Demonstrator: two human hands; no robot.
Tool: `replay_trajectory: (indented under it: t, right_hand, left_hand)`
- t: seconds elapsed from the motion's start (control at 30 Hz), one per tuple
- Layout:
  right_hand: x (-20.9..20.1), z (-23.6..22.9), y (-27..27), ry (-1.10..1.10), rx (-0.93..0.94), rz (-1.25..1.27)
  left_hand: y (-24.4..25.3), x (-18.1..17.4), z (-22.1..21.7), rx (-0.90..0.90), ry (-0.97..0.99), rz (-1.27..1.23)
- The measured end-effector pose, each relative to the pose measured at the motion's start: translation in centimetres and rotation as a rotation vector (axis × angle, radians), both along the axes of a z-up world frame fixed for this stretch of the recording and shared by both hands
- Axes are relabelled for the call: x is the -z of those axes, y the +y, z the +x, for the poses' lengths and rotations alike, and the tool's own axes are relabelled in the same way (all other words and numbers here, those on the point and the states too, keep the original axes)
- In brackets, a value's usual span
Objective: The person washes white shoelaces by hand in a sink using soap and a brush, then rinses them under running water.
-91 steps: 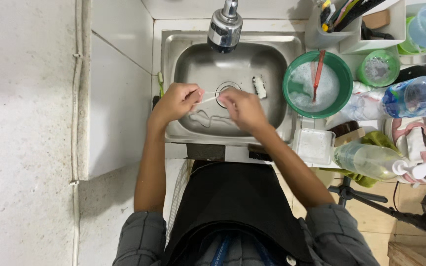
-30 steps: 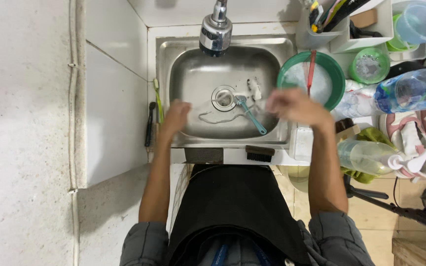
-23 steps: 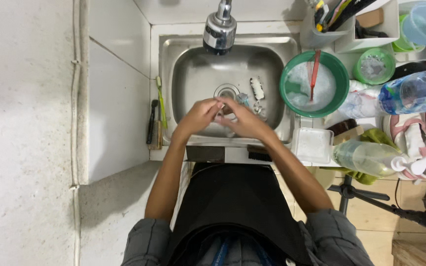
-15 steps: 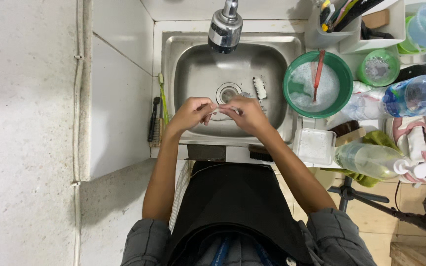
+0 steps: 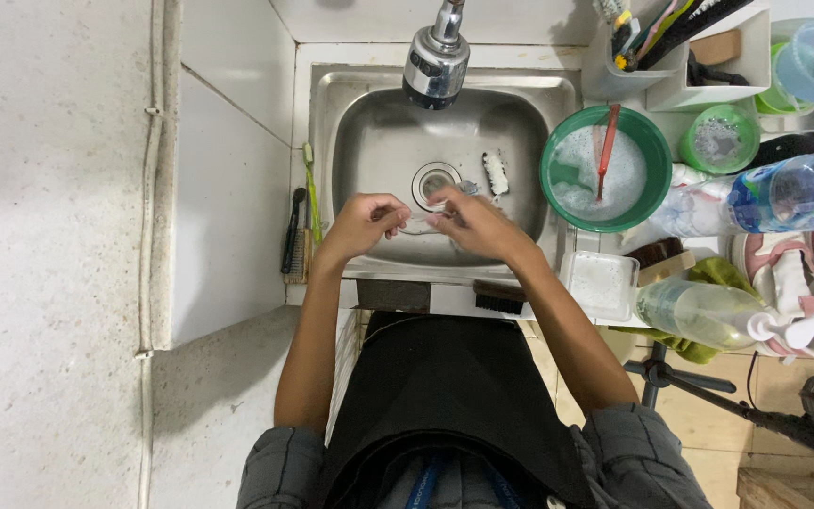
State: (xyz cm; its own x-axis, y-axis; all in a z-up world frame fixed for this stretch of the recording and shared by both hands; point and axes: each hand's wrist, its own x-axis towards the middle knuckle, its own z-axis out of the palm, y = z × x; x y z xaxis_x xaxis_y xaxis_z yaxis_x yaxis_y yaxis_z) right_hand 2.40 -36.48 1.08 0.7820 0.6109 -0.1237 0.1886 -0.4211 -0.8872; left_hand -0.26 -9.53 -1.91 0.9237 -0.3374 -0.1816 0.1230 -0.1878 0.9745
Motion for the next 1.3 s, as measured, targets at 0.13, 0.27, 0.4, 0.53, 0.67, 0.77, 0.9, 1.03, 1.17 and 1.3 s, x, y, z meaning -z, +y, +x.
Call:
replay_trajectory:
  t: [0.13,0.27,0.4,0.53,0.67,0.77,0.9,1.03,1.17,1.3]
  right_hand:
    - [2.9,-0.7,1.1,0.155,0.011,0.170]
    - [4.9,-0.1,1.1,0.112,0.165,0.247]
    - [6.0,-0.5,0.6,0.080,0.188,0.238]
    - [6.7,-0.8,1.1,0.080,0.228,0.175]
    - [7.7,-0.8,1.3,0.060,0.253,0.168]
    - [6.7,-1.0,1.6,0.039,0.245,0.203]
    - [6.4,-1.1,1.6,0.003,0.249,0.166]
    - [7.6,-0.9,1.1,0.006,0.260,0.127]
    - [6.7,-0.4,0.4,0.024,0.209,0.057]
    - [3.1,0.1,-1.5,-0.013,0.120,0.051]
  left_hand:
    - [-1.6,-1.5,-0.5,0.020,0.012,0.008]
    - [-2.0,0.7,-0.2,-0.106,0.061,-0.141]
    - [-2.0,3.9,0.0,-0.185,0.037,-0.153]
    - [-3.0,2.0,-0.5,-0.176,0.087,-0.193]
    - [-3.8,1.7,-0.7,-0.208,0.118,-0.239]
    - [-4.0,2.4,-0.6,-0.223,0.132,-0.236]
    - [-4.5,1.5,-0.8,-0.227,0.147,-0.231]
    - [-4.9,2.4,-0.9,-0.211,0.149,-0.243]
    - [-4.6,5.3,-0.5,-0.262,0.043,-0.001]
    - [-1.7,9.9,0.3,-0.320,-0.048,0.578]
